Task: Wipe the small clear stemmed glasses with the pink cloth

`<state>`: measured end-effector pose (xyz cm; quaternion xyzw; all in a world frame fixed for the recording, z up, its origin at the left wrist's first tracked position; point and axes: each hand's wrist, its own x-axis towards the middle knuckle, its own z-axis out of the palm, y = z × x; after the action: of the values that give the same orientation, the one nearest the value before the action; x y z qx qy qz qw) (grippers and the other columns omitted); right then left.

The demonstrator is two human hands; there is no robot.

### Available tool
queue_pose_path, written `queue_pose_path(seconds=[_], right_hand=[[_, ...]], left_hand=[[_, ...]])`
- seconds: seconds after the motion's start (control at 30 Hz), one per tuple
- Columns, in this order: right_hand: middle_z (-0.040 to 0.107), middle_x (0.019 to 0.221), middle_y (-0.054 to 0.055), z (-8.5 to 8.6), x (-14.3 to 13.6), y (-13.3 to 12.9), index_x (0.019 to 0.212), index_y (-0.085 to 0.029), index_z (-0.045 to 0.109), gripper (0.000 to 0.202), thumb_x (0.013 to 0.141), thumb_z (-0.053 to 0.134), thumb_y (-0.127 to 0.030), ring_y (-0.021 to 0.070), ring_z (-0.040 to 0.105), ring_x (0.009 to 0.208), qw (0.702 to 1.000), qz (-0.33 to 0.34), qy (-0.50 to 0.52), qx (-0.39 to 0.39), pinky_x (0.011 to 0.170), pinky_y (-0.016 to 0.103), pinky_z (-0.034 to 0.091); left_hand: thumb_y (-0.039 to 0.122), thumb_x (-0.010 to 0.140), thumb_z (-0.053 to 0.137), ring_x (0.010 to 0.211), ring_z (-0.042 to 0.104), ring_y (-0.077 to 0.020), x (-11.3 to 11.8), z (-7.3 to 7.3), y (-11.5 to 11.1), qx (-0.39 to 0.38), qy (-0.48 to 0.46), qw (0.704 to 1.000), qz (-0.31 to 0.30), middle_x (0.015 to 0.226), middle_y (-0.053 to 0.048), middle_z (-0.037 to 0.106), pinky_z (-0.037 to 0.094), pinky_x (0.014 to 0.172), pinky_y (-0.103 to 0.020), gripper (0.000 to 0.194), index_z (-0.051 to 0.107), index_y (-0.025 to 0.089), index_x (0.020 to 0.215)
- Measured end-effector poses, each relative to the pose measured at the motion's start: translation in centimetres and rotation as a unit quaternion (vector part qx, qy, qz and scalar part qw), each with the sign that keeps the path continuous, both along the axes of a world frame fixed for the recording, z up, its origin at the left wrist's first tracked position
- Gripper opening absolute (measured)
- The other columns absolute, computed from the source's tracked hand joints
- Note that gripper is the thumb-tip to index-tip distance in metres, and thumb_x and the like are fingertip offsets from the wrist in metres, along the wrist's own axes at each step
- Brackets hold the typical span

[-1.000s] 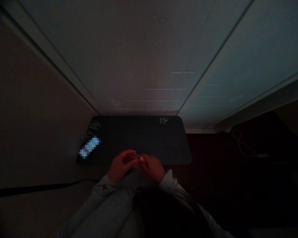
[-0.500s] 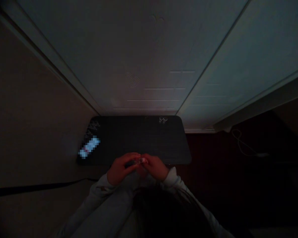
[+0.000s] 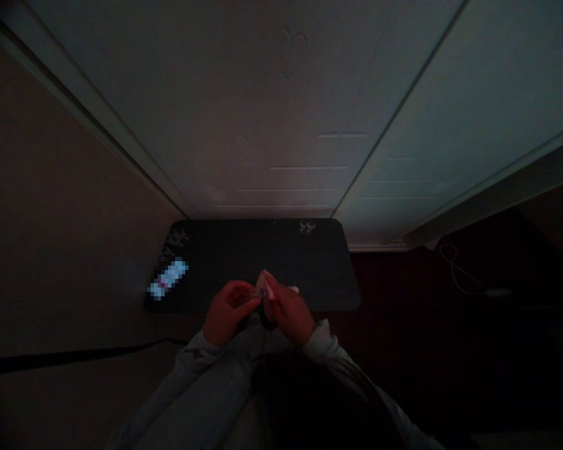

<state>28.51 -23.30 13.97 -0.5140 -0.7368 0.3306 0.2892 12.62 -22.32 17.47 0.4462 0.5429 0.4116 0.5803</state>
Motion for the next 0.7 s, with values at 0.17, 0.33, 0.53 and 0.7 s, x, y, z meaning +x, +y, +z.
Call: queue_pose_path(seconds=[0.17, 0.33, 0.53, 0.7], right_hand=[[0.053, 0.122, 0.014, 0.63, -0.01, -0.03, 0.135, -0.015, 0.025, 0.049, 0.087, 0.032, -0.026, 0.0219, 0.056, 0.106, 0.998, -0.046, 0.016, -0.047, 0.086, 0.035, 0.046], [0.053, 0.123, 0.011, 0.63, 0.05, 0.20, 0.126, -0.016, 0.039, 0.041, 0.088, 0.032, -0.028, 0.0210, 0.052, 0.111, 0.996, -0.036, 0.050, -0.064, 0.093, 0.036, 0.041], [0.064, 0.107, 0.007, 0.90, -0.05, 0.28, 0.120, -0.020, 0.048, 0.038, 0.088, 0.034, -0.037, 0.0215, 0.059, 0.098, 0.989, -0.065, 0.067, -0.118, 0.086, 0.035, 0.046], [0.060, 0.114, 0.007, 0.81, -0.31, 0.33, 0.124, -0.020, 0.043, 0.039, 0.088, 0.036, -0.033, 0.0202, 0.057, 0.102, 0.990, -0.069, 0.084, -0.090, 0.088, 0.035, 0.045]], left_hand=[[0.019, 0.057, 0.070, 0.070, 0.061, -0.0123, 0.05, -0.46, 0.19, -0.042, -0.056, 0.997, 0.033, 0.073, 0.002, 0.061, 0.048, 0.067, -0.025, 0.026, 0.053, 0.016, 0.077], [0.016, 0.058, 0.070, 0.079, 0.062, -0.0147, -0.09, -0.46, -0.02, -0.025, -0.075, 0.997, 0.012, 0.081, -0.001, 0.064, 0.049, 0.077, -0.029, 0.027, 0.055, 0.016, 0.081], [0.019, 0.063, 0.068, 0.087, 0.061, -0.0172, -0.15, -0.91, -0.26, 0.062, -0.003, 0.998, -0.022, 0.094, -0.004, 0.063, 0.050, 0.081, -0.033, 0.028, 0.059, 0.018, 0.089], [0.021, 0.065, 0.067, 0.085, 0.061, -0.0169, -0.11, -0.77, -0.17, 0.081, 0.048, 0.995, -0.019, 0.092, -0.004, 0.062, 0.050, 0.081, -0.032, 0.026, 0.058, 0.018, 0.090]])
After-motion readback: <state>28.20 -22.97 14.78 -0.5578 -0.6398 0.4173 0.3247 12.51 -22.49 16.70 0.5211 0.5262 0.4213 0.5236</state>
